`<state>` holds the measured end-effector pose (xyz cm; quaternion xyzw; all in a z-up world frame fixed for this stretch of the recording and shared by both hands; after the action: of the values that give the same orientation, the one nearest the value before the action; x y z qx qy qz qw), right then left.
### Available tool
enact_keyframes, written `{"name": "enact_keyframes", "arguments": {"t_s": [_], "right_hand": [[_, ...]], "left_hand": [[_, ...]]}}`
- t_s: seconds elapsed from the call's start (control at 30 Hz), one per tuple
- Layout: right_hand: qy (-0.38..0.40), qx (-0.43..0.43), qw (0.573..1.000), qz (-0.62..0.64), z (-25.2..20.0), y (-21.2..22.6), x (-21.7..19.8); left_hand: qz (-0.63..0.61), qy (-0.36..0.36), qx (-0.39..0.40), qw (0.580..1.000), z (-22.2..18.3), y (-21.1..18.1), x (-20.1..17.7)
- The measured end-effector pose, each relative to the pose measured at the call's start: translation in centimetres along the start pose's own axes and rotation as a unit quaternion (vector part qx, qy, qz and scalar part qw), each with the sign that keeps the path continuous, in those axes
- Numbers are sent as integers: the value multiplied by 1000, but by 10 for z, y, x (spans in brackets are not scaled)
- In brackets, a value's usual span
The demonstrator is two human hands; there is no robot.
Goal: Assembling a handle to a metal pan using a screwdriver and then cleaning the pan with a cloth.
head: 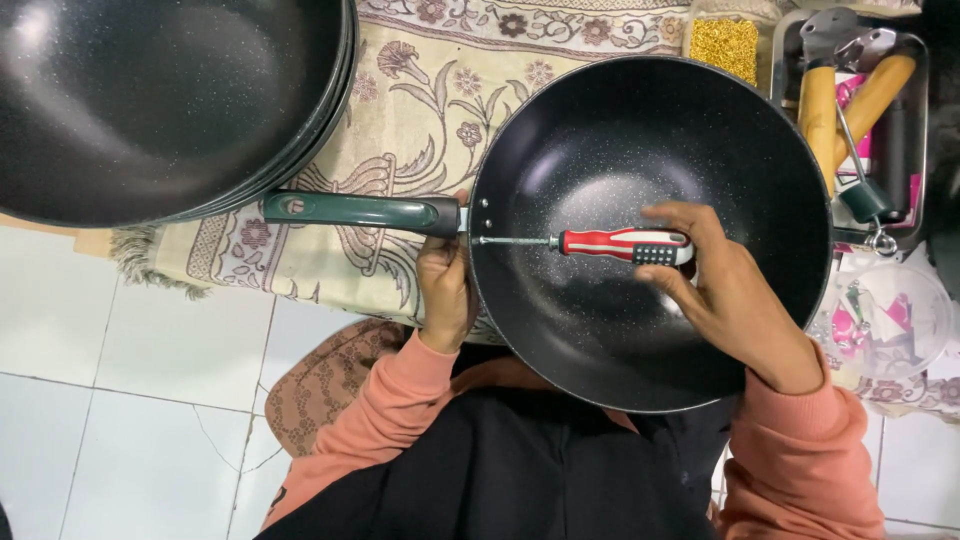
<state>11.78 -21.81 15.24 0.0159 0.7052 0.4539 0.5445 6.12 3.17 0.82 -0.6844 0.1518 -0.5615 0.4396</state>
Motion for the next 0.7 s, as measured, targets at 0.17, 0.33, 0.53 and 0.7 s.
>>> {"name": "enact_keyframes", "arguments": {"t_s": [0.17,0.33,0.53,0.7], "right_hand": [[7,47,999,-24,3,-11,2],[19,114,993,28,2,-11,4],[3,31,1000,2,3,-6,1],[-32,67,996,54,1,-7,0]], "left_hand": [[6,2,3,1000,1,3,-3],[-15,9,6,1000,0,3,-2],[9,3,21,1000,0,3,-3],[-23,8,82,996,1,-9,8]]}}
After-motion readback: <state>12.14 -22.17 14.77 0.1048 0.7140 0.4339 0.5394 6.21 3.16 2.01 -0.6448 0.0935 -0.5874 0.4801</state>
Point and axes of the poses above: each hand's wrist, its own z-axis towards the middle knuckle, its own x-axis out of the palm, y = z × x, the point moved 7 cm from there along z, towards the middle knuckle, and after that the axes turned 2 degrees about -x, right-handed, at the moved point
